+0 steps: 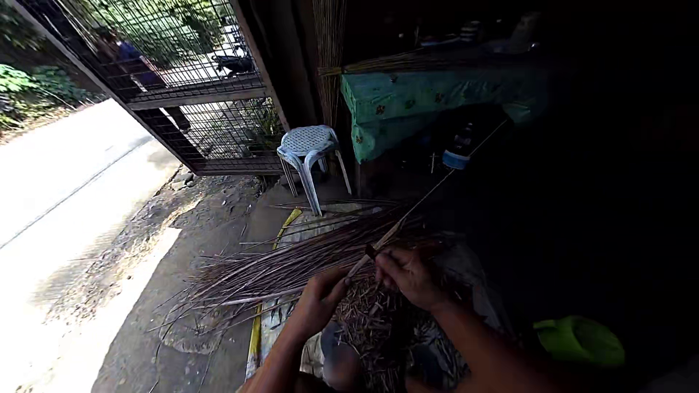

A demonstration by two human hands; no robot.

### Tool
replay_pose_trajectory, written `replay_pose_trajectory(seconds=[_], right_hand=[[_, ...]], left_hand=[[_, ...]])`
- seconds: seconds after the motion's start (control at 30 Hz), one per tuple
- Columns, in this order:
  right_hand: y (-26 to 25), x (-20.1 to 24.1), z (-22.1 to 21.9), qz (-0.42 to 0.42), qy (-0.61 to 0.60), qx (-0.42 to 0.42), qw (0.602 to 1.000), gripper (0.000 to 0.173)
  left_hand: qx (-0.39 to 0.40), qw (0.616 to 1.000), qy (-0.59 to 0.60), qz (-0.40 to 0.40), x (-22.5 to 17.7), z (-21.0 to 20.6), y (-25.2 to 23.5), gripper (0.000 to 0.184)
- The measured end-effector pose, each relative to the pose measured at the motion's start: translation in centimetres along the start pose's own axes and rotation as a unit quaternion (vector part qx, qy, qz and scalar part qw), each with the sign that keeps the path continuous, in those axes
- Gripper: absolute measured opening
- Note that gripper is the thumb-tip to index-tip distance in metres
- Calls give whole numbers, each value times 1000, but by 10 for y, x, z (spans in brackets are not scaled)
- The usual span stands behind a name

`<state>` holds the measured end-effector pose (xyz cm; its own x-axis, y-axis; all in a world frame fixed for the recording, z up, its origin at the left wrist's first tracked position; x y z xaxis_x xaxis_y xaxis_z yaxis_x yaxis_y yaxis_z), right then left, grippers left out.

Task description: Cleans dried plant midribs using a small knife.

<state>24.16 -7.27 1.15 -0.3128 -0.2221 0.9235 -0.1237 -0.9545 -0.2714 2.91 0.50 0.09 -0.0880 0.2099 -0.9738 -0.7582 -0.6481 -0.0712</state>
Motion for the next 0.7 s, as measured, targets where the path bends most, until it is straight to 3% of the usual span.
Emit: replay_pose_trajectory(seconds=[0.23, 0.53, 0.6, 0.7], right_hand=[[-6, -6, 27, 49, 35, -99, 993, 24], [-11, -12, 50, 42, 45, -179, 982, 24], [-12, -12, 59, 40, 38, -172, 984, 24], [-4, -9, 35, 37, 12, -85, 996, 24]], left_hand=[[20, 999, 28, 8, -4, -3, -3, 31], [15, 999, 29, 22, -1, -2, -1, 30], [14, 999, 26, 25, 1, -3, -1, 29], [14, 1000, 16, 15, 2, -4, -5, 30]])
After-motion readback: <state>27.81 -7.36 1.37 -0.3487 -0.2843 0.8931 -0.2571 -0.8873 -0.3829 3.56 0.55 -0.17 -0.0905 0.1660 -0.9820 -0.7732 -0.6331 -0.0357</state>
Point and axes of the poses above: each hand's wrist, its own y-axis away from the middle knuckle, its own z-axis out of the back of the hand, x = y × z, the point moved 3 cm from there along -y, towards the middle knuckle, and after that the axes turned 12 degrees about y, right-handed, at the moved point
